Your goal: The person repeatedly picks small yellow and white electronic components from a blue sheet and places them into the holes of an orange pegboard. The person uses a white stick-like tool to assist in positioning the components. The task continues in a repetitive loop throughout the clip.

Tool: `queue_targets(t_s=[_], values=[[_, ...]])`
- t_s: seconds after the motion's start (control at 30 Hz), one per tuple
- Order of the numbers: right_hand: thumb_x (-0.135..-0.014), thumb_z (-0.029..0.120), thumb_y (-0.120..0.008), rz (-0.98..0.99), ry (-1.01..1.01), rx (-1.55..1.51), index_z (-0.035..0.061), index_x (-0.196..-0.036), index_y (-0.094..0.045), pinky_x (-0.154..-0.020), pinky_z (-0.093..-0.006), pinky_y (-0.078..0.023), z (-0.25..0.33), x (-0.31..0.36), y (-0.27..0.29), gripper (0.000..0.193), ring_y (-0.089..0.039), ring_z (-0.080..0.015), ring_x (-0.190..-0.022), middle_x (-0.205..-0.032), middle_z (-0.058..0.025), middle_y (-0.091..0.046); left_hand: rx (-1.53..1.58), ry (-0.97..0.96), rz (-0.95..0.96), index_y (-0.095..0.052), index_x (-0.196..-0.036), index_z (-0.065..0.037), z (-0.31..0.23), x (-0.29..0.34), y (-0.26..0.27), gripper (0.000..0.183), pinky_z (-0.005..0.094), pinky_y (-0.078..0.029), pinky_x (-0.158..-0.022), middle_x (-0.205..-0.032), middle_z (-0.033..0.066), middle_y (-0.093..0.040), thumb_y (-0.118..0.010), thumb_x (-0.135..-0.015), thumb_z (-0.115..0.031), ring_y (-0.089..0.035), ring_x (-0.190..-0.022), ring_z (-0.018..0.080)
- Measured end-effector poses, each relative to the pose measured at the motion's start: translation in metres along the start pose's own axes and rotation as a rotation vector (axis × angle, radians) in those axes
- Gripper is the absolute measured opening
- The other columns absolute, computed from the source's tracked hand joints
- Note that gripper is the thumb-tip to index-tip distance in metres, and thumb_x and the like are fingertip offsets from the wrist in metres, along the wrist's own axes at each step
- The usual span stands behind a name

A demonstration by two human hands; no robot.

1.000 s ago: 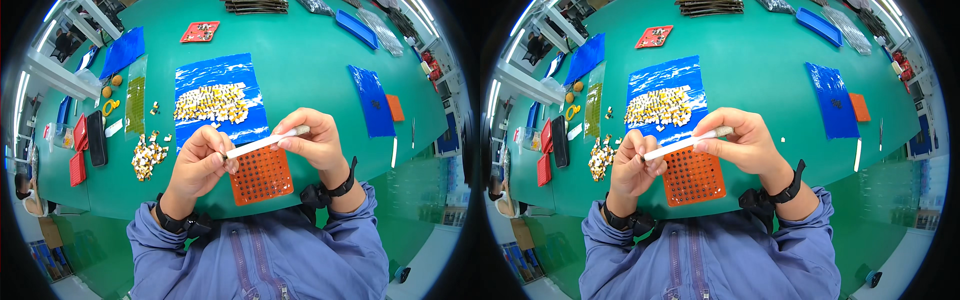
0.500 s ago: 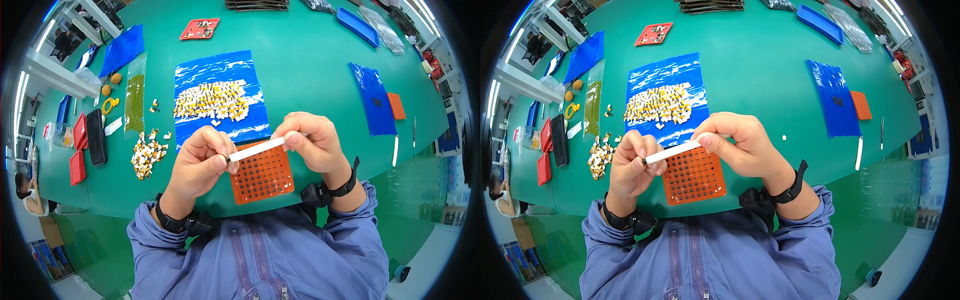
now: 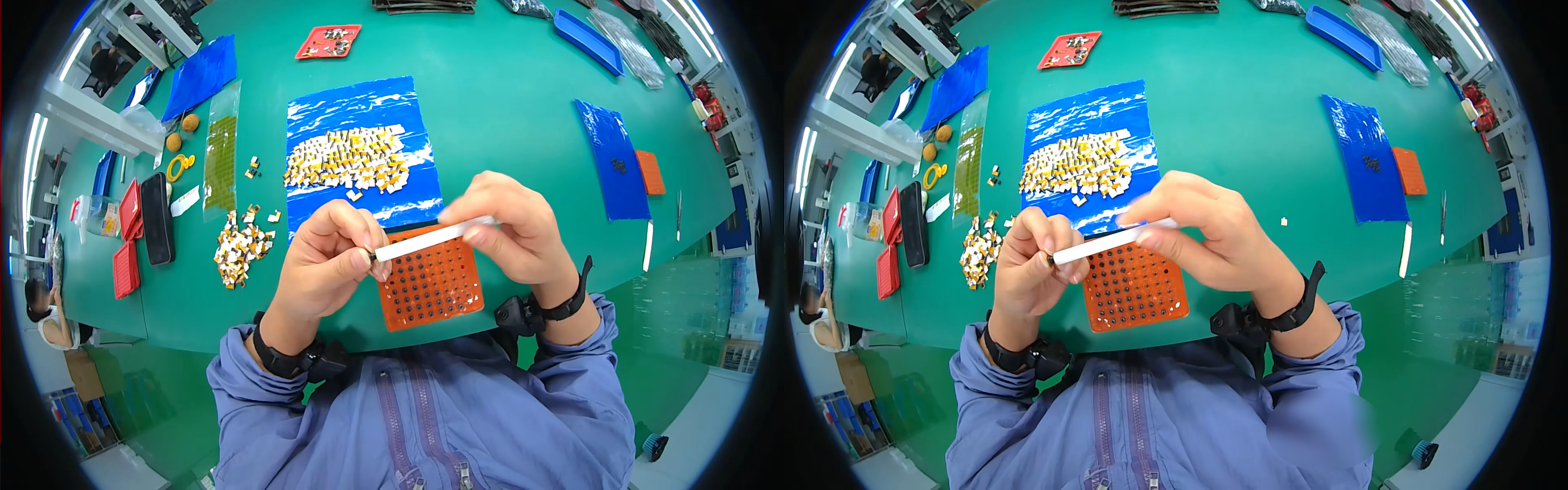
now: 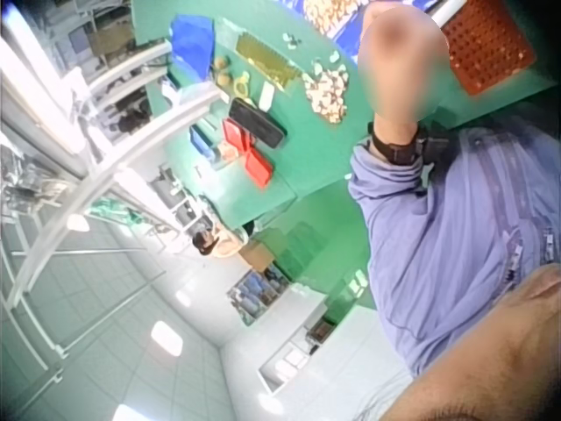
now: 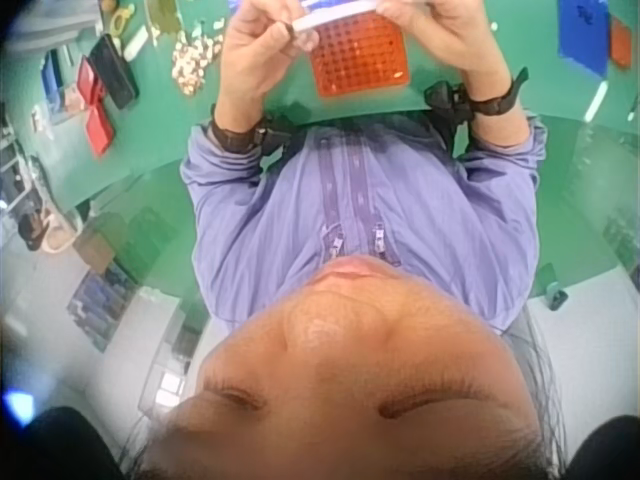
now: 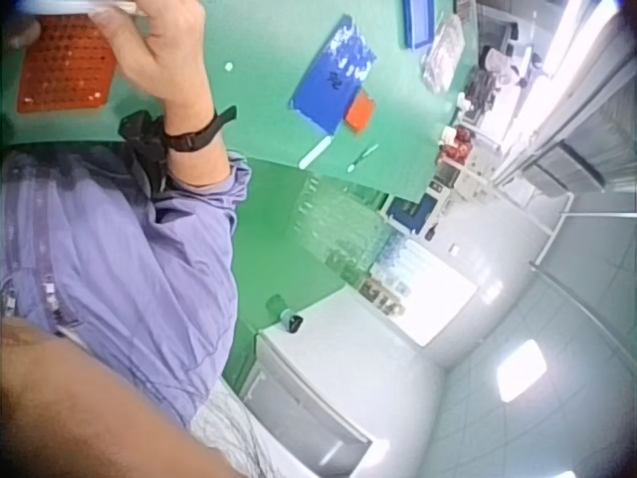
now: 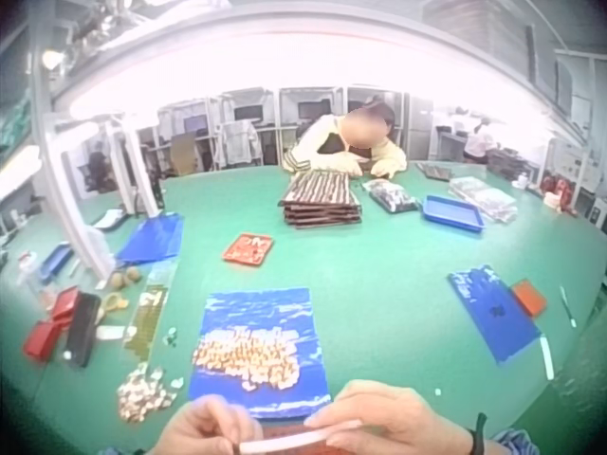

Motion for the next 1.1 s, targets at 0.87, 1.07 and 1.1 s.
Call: queue_targets(t_s=[0.87, 1.07, 1.1], values=[[-0.076, 0.004, -0.06, -0.023, 0.002, 0.1, 0.0005, -0.081, -0.06, -0.051, -0.0257, -0.041, 0.002, 0.0, 0.001, 0.006, -0.05, -0.0167, -0.057, -0.067, -0.0069, -0.055, -0.031, 0.009, 0.02, -0.045, -0.084, -0.004, 0.0, 0.0, 0.002, 0.009, 0.0258, -0.043, -0.061, -0.075, 0.0064, -0.049, -0.054, -0.083, -0.007, -0.052, -0.069, 0.0147], [-0.074, 0.005, -0.063, -0.007, -0.107, 0.058, 0.0025, -0.08, -0.062, -0.05, -0.0243, -0.041, -0.002, 0.003, 0.001, 0.006, -0.054, -0.015, -0.057, -0.067, -0.006, -0.059, -0.137, -0.024, -0.048, -0.046, -0.083, -0.003, -0.005, -0.001, 0.004, 0.008, 0.0245, -0.042, -0.061, -0.076, 0.0057, -0.049, -0.054, -0.083, -0.006, -0.051, -0.068, 0.0137], [-0.073, 0.005, -0.064, -0.046, -0.13, 0.037, 0.0026, -0.079, -0.062, -0.049, -0.0241, -0.041, -0.002, 0.004, 0.003, 0.007, -0.055, -0.0148, -0.057, -0.067, -0.0056, -0.059, -0.168, -0.039, -0.079, -0.046, -0.083, -0.003, -0.006, -0.001, 0.006, 0.008, 0.0242, -0.042, -0.061, -0.076, 0.0056, -0.049, -0.054, -0.083, -0.005, -0.051, -0.068, 0.0136]])
Point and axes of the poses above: each hand's wrist, its own x-axis away from the middle knuckle, its own y-axis out of the back of the hand, z = x × y, the point moved 7 cm from there along -x, towards the middle knuckle
